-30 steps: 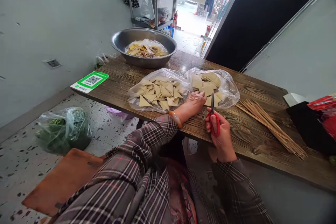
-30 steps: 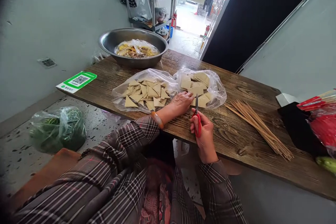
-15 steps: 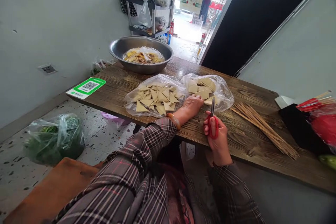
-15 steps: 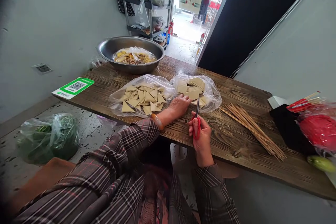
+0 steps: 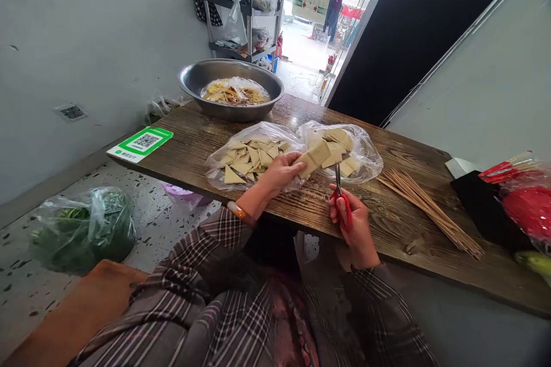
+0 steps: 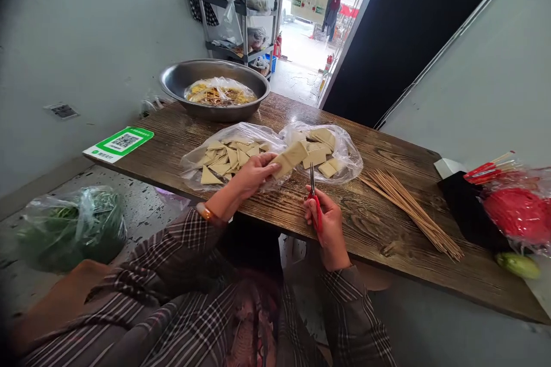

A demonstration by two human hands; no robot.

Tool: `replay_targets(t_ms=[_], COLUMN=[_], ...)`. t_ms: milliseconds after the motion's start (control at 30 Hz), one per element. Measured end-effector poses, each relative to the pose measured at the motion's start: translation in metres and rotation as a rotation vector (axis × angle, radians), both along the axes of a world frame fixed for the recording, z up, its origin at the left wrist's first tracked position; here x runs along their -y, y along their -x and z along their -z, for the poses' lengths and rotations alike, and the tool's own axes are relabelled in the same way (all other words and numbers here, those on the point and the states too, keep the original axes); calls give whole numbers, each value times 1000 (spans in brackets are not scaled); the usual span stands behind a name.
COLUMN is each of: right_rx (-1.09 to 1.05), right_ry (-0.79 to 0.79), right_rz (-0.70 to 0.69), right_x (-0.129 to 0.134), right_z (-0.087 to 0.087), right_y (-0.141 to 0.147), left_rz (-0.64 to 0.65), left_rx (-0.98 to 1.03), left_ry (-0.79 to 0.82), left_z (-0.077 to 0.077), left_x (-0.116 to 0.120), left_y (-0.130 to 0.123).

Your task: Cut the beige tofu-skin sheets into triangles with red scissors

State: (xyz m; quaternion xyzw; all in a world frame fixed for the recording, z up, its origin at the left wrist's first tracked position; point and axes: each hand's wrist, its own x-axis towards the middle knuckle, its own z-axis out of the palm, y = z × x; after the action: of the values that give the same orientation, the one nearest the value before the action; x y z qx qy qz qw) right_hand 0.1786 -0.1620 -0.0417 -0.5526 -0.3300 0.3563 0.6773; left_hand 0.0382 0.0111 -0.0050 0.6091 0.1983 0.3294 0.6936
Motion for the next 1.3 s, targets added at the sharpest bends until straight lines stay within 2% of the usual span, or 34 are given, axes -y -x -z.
replay_targets(t_ms=[167, 400, 600, 933, 1300], right_rx=[232, 601, 604, 462, 595], right_ry=[126, 253, 330, 350, 307], right_rz=[-157, -334, -398, -392, -336], right_x=[4, -2, -14, -36, -39], right_z=[-11, -45, -50, -54, -57], right_y=[-8, -6, 4, 19, 21], left_rz=[-57, -48, -29, 50, 78], left_rx=[85, 195, 244, 184, 178], left_ry=[157, 260, 351, 257, 216], left_z=[8, 23, 30, 27, 33], left_x=[5, 8, 12, 13, 10], left_y=[41, 55, 61, 64, 63])
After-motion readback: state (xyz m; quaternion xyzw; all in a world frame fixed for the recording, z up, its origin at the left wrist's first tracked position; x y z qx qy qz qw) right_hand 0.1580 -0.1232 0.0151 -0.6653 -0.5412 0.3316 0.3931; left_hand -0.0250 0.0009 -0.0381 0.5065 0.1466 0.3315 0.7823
